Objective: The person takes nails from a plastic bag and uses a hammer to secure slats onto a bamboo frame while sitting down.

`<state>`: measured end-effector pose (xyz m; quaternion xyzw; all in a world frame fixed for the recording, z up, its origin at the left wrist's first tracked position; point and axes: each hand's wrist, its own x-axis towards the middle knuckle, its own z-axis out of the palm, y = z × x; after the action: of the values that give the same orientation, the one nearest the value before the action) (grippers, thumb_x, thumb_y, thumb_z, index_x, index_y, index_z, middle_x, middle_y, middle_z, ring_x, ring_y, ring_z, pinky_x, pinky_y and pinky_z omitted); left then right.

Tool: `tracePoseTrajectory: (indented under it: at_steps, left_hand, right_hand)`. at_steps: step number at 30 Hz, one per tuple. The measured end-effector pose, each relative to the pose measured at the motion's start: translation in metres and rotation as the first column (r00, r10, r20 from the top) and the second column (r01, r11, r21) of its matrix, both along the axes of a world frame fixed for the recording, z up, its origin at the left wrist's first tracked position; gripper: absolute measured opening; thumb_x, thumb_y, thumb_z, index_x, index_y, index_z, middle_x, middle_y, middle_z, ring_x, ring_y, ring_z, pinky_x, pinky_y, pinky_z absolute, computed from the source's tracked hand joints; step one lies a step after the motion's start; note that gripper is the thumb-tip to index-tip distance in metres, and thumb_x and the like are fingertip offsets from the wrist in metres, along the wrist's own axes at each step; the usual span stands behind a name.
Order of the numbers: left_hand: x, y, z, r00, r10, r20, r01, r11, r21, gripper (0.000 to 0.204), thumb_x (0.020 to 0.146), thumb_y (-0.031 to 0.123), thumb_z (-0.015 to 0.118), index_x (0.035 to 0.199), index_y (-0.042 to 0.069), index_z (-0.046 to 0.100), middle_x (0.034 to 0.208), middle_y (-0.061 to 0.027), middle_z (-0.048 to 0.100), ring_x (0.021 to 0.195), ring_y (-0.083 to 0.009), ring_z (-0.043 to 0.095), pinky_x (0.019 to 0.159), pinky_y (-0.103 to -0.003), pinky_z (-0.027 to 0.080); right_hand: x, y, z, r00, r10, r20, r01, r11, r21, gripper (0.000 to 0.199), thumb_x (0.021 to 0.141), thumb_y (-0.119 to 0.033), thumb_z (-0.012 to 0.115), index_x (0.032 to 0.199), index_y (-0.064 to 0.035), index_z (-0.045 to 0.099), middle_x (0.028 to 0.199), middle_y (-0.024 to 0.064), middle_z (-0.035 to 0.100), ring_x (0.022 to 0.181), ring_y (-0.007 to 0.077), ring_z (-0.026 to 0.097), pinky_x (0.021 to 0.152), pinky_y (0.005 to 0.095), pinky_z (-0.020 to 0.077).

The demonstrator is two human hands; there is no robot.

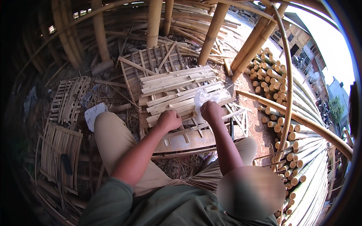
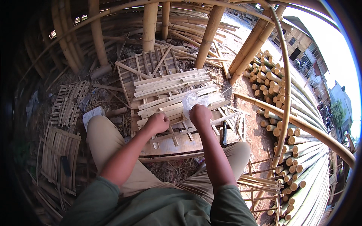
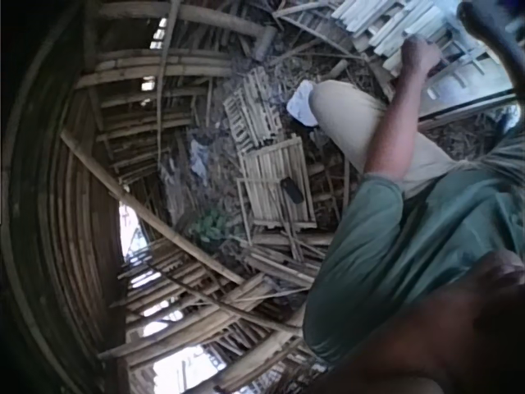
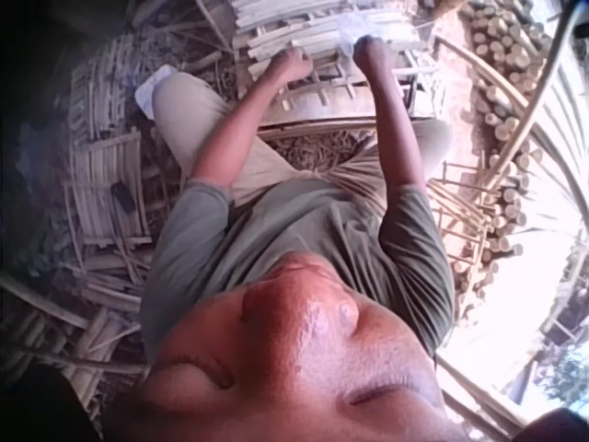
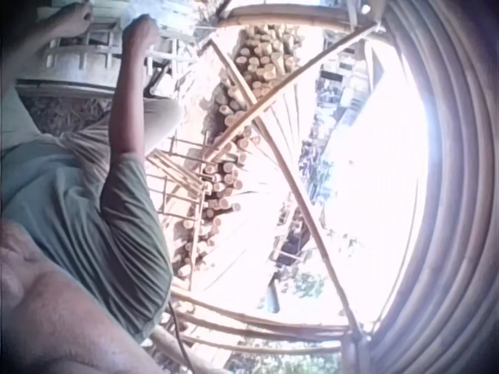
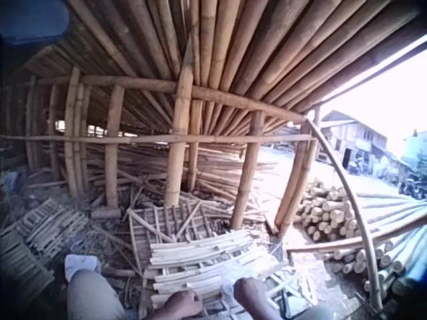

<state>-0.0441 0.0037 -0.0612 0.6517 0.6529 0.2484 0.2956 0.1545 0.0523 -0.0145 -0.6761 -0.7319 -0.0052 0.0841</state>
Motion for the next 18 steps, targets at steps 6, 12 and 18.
tracePoseTrajectory:
  at_steps: [6, 12, 18]
  left_hand:
    - [0.004, 0.000, -0.003, 0.990, -0.106, -0.088, 0.109, 0.994, 0.026, 0.019, 0.080, 0.023, 0.064, 0.082, 0.005, 0.070, 0.092, -0.0187, 0.070, 0.088, -0.0346, 0.068, 0.083, -0.042, 0.055]
    - [0.007, 0.002, 0.002, 0.978, -0.137, -0.155, 0.141, 0.990, 0.013, 0.020, 0.081, 0.023, 0.064, 0.084, 0.003, 0.069, 0.093, -0.0211, 0.069, 0.091, -0.0362, 0.067, 0.085, -0.043, 0.054]
    - [0.008, 0.005, 0.002, 0.961, -0.143, -0.237, 0.129, 0.989, -0.074, 0.029, 0.083, 0.024, 0.066, 0.101, 0.001, 0.067, 0.103, -0.0200, 0.067, 0.098, -0.0352, 0.065, 0.088, -0.042, 0.051]
  right_hand:
    - [0.012, 0.017, -0.027, 1.000, -0.009, -0.004, 0.009, 0.997, -0.077, 0.024, 0.078, -0.032, 0.072, 0.094, -0.0136, 0.076, 0.090, 0.0149, 0.072, 0.086, 0.0365, 0.070, 0.076, 0.0467, 0.0548]
    - [0.029, 0.030, -0.055, 0.996, -0.072, -0.059, 0.072, 0.997, 0.012, 0.035, 0.077, -0.036, 0.073, 0.103, -0.0129, 0.073, 0.093, 0.0173, 0.072, 0.089, 0.0368, 0.069, 0.077, 0.0456, 0.0545]
    - [0.012, 0.016, -0.031, 0.992, -0.079, -0.100, 0.077, 0.997, -0.028, 0.042, 0.080, -0.048, 0.067, 0.099, -0.0115, 0.074, 0.088, 0.0202, 0.071, 0.085, 0.0392, 0.069, 0.073, 0.0476, 0.0546]
